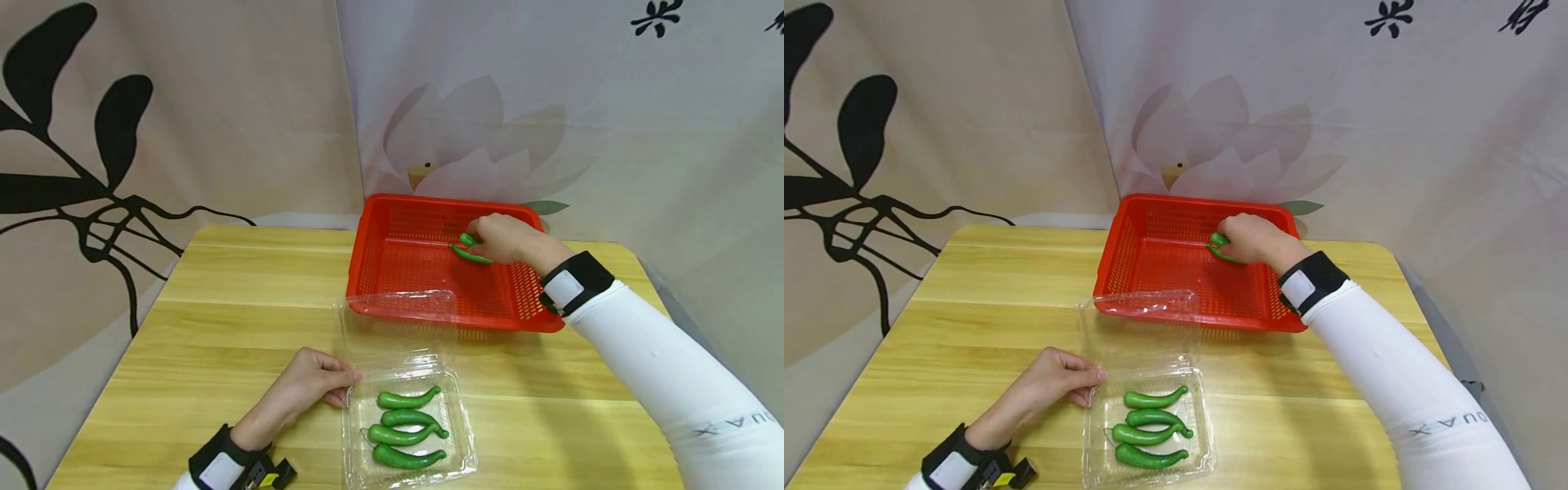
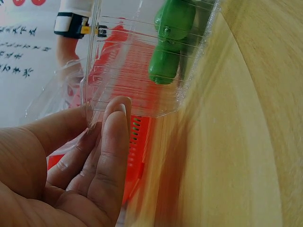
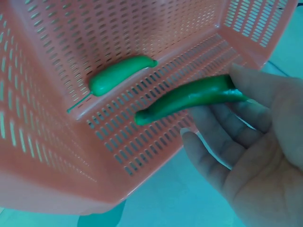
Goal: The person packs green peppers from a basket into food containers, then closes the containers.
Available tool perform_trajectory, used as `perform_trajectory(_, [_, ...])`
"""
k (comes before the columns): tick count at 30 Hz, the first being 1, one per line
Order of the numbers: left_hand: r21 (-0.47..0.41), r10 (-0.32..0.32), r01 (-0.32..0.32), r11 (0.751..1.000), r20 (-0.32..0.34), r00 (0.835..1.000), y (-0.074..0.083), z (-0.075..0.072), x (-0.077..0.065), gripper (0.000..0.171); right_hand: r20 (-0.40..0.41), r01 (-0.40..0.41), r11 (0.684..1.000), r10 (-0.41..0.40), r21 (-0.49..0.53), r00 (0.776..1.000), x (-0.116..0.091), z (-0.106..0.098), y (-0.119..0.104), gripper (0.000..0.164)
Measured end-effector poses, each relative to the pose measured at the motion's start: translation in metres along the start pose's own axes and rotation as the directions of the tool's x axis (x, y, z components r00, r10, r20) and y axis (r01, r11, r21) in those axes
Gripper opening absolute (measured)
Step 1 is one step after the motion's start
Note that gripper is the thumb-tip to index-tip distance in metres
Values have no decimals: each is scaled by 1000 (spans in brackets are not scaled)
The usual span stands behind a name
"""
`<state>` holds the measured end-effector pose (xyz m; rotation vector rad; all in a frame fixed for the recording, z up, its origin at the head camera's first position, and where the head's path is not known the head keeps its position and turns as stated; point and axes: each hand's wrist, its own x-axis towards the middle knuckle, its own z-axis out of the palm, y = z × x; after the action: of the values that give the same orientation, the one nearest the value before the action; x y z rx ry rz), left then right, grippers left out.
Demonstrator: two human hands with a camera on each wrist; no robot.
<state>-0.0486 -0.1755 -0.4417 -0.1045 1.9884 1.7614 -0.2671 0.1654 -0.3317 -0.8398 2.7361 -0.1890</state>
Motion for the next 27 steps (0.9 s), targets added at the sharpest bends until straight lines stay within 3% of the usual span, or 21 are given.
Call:
perform_trajectory(6, [-9,6,-6,1000,5,1000,-1,0,0,25,-69,68,998,-66,18,995,-10,-1,-9,28])
perform_trajectory(9, [-12,5,-5,1000,7,1000,-2,1,0,25,-89,83,996,-81,16,993,-13,-1,-15,25])
perform_trajectory(15, [-5,5,-5,1000,8,1000,-3,0,1,24,-132,77,996,-71,41,989,-21,-2,-24,16])
perform_trajectory(27, [-11,12,-12,1000,6,1000,0,1,-1,25,-227,115,987,-88,110,970,-38,-6,-31,27])
